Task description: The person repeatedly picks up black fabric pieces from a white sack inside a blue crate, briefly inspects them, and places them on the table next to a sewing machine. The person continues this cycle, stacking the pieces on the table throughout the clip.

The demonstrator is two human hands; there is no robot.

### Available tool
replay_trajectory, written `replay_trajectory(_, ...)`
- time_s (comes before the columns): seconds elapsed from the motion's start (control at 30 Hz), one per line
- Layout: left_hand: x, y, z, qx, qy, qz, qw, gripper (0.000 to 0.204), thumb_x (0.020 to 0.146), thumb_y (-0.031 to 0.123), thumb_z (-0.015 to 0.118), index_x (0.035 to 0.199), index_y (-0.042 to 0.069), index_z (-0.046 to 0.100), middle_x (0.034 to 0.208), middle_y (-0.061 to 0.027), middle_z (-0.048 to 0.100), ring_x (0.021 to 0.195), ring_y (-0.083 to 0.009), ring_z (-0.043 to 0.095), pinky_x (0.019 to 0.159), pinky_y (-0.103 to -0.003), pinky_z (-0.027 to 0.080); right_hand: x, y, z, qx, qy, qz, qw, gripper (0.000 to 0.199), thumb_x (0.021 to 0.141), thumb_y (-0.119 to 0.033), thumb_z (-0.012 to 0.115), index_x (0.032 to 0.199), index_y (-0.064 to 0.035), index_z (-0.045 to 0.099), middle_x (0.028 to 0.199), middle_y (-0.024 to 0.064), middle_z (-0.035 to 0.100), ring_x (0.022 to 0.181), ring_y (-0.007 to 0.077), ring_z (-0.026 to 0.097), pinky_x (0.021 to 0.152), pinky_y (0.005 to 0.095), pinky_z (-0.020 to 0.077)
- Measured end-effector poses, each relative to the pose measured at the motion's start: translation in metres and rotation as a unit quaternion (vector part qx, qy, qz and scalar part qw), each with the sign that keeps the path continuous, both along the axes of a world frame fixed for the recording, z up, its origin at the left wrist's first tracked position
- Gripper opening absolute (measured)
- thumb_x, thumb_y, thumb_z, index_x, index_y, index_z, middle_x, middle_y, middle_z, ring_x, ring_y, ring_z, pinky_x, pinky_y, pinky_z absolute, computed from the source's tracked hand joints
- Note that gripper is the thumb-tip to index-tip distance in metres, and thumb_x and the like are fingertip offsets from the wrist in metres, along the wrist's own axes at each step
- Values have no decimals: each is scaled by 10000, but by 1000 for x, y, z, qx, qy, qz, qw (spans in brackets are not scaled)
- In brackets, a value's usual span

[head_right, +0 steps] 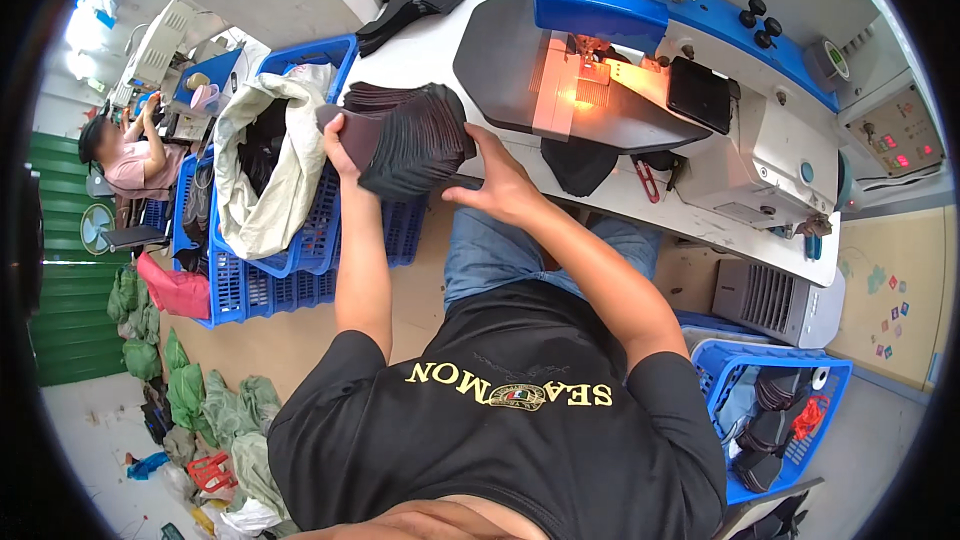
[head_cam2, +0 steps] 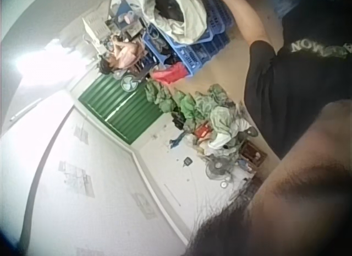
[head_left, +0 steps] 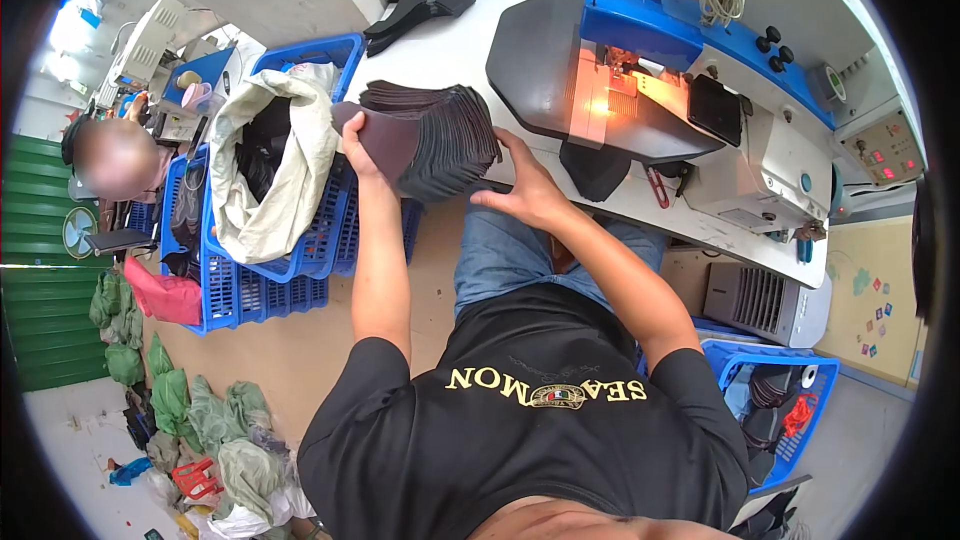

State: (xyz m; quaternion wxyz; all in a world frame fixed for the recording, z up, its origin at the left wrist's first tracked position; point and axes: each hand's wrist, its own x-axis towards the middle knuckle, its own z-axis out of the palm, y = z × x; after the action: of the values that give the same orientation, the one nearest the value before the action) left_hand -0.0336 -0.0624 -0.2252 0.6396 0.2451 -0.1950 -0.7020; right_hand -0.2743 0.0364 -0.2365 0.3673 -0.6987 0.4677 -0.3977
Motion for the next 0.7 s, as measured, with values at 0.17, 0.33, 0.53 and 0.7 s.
replay_trajectory(0.17, -1, 5, -16, 78, -117, 113, 984, 448, 805, 349, 504, 1085, 11, 598, 1067, -160, 643, 958, -307, 624, 867, -421, 494, 14, -10, -6, 59, -19, -6, 998, 1183, 640, -399, 861, 1474, 23, 136, 1459, 261, 296, 1390, 360, 289, 1143, 417, 259)
replay_trajectory(0.33, -24, 13, -1, 72, -75, 146, 984, 404, 836, 342, 484, 1039, 12, 601, 1004, -141, 649, 943, -287, 628, 848, -380, 501, 37, -22, -26, 46, -130, -74, 988, 1273, 635, -431, 855, 1481, 43, 30, 1495, 263, 210, 1414, 356, 223, 1159, 408, 214)
replay_trajectory(0.53, -9, 14, -8, 58, -206, 167, 962, 356, 920, 249, 596, 1164, -4, 539, 1089, -106, 600, 1006, -213, 597, 889, -381, 484, 50, -47, -21, 176, -239, -144, 944, 1044, 730, -380, 781, 1447, 57, 160, 1439, 241, 365, 1356, 330, 361, 1118, 373, 290)
replay_trajectory(0.7, 11, 21, -9, -96, -604, 397, 685, 654, 885, 251, 672, 1357, -97, 383, 1323, -228, 492, 1262, -343, 439, 1080, -410, 311, 51, -60, -3, 197, -151, -198, 948, 928, 722, -410, 709, 1410, 54, 293, 1380, 300, 430, 1278, 376, 453, 1033, 373, 392)
